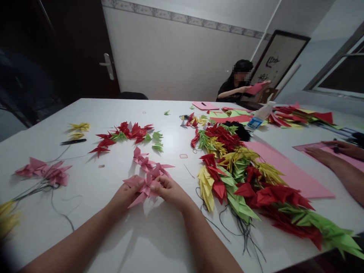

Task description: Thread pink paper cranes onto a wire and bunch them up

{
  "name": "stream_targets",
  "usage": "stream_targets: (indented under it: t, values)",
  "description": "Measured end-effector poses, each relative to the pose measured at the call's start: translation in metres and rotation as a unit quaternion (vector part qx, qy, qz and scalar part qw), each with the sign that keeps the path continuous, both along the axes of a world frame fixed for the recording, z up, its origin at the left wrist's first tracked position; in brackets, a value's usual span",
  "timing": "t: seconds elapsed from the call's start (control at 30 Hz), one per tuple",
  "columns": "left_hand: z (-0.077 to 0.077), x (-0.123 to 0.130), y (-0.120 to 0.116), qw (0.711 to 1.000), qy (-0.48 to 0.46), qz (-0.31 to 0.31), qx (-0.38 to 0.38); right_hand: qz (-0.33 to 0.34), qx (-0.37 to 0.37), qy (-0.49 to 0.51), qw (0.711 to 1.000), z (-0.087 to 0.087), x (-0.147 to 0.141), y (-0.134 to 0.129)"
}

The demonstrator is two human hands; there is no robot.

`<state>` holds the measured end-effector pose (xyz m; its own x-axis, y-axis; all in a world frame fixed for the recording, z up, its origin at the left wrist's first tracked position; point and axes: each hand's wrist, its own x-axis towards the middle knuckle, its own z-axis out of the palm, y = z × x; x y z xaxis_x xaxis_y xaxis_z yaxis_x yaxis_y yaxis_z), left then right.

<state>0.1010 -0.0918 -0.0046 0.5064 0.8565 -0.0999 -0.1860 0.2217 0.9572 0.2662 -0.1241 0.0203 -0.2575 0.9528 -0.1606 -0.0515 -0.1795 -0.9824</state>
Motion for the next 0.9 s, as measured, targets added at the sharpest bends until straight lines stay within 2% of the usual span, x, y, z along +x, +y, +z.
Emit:
stream_targets:
  t: [0.1,0.43,0.67,0.8,0.9]
  values:
    - [-0.001,0.0,0.0,0.999,-0.036,-0.011,-0.037,-0.01,0.011,-0.026,1.0,-0.001,0.002,0.001]
    - [0.002,-0.001,0.0,1.0,-0.025,-0.007,-0.008,-0.022,0.038,-0.065,0.997,-0.005,0.004,0.003]
    - [0.003,0.0,0.0,0.998,-0.049,-0.01,-0.028,-0.02,0.041,-0.108,0.993,-0.006,0.004,0.002]
    - [0.005,0.001,-0.002,0.997,0.036,0.047,0.052,0.001,0.052,-0.179,0.982,0.005,0.015,-0.005]
    - [0.008,0.002,-0.004,0.979,0.132,0.082,0.133,0.031,0.081,-0.246,0.965,0.017,0.029,-0.014]
